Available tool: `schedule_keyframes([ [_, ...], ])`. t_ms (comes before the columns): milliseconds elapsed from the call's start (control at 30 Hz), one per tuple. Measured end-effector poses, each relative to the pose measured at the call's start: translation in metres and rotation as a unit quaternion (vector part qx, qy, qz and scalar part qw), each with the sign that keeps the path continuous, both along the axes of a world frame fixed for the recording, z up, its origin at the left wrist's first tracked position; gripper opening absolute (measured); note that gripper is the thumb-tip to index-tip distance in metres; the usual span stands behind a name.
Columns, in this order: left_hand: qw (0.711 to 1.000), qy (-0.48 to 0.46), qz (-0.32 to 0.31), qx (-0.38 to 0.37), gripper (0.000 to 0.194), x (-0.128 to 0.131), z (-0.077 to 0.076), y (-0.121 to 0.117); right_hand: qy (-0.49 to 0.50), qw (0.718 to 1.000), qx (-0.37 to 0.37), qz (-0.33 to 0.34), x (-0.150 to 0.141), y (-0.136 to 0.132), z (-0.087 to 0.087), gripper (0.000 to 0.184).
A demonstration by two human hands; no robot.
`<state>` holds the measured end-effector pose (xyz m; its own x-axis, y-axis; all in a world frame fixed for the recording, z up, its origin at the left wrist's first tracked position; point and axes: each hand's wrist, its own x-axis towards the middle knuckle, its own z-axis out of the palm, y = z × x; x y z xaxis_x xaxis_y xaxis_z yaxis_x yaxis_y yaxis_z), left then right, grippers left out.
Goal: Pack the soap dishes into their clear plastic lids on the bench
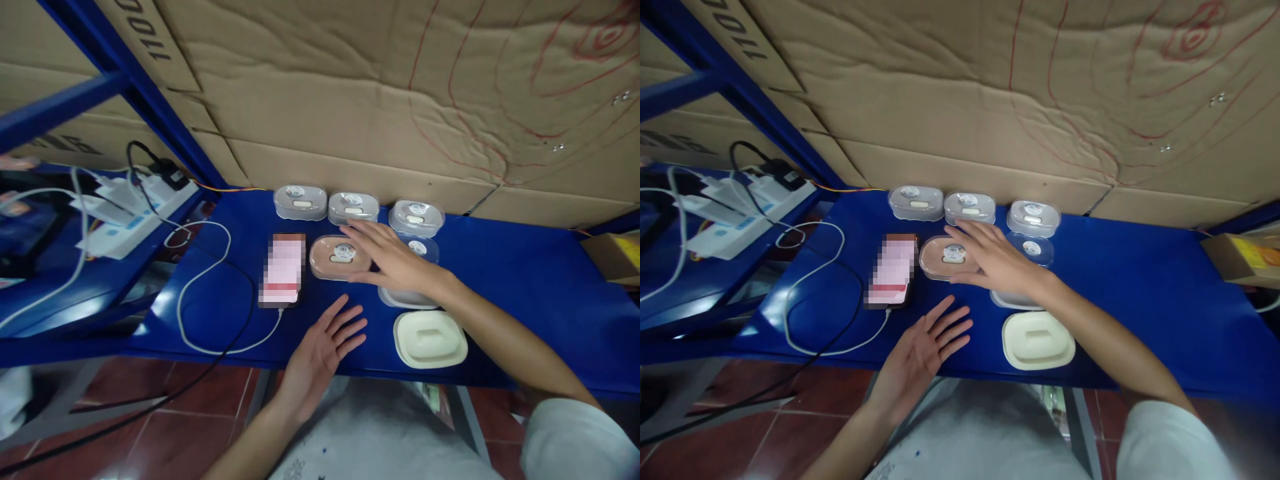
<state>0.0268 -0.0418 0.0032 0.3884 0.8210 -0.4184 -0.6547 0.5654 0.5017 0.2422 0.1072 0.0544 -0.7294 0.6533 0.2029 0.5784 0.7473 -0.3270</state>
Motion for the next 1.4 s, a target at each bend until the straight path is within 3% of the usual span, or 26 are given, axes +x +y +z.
schedule_keyframes([
  [167,1.0,0.01,-0.011,0.002,0.055,-0.004,0.0,0.0,0.026,0.999,-0.014,-0.039,0.066,-0.09,0.008,0.044],
  [300,1.0,0.015,-0.003,0.005,0.052,-0.001,0.003,0.001,-0.057,0.994,-0.039,-0.086,0.097,-0.16,-0.012,0.059],
  [400,1.0,0.016,-0.013,0.011,0.052,0.005,0.002,-0.001,-0.077,0.992,-0.025,-0.092,0.099,-0.184,-0.029,0.061],
  [600,0.997,-0.011,-0.07,-0.007,0.055,0.005,-0.005,-0.018,-0.002,0.995,0.011,-0.101,0.073,-0.185,-0.041,0.027],
  [733,0.99,-0.105,-0.078,-0.057,0.064,0.008,-0.005,-0.029,0.07,0.994,0.002,-0.089,0.041,-0.181,-0.03,0.029],
  [833,0.98,-0.157,-0.073,-0.102,0.058,0.014,-0.005,-0.031,0.095,0.994,-0.011,-0.052,0.028,-0.171,-0.022,0.048],
  [933,0.972,-0.185,-0.052,-0.133,0.045,0.013,-0.004,-0.028,0.085,0.991,0.011,-0.105,0.04,-0.153,-0.026,0.054],
  [1033,0.972,-0.19,-0.02,-0.139,0.035,0.006,-0.003,-0.024,0.014,0.975,0.074,-0.207,0.067,-0.136,-0.038,0.037],
  [1100,0.971,-0.192,-0.007,-0.142,0.034,0.002,-0.002,-0.022,-0.034,0.969,0.107,-0.22,0.079,-0.13,-0.044,0.03],
  [1167,0.97,-0.195,-0.009,-0.148,0.036,0.002,-0.003,-0.02,-0.034,0.967,0.13,-0.216,0.081,-0.131,-0.043,0.028],
  [1267,0.969,-0.196,-0.02,-0.151,0.04,0.007,-0.006,-0.018,0.043,0.968,0.137,-0.205,0.065,-0.144,-0.031,0.031],
  [1400,0.971,-0.198,-0.038,-0.131,0.048,0.013,-0.007,-0.013,0.099,0.984,0.101,-0.109,0.035,-0.166,-0.016,0.028],
])
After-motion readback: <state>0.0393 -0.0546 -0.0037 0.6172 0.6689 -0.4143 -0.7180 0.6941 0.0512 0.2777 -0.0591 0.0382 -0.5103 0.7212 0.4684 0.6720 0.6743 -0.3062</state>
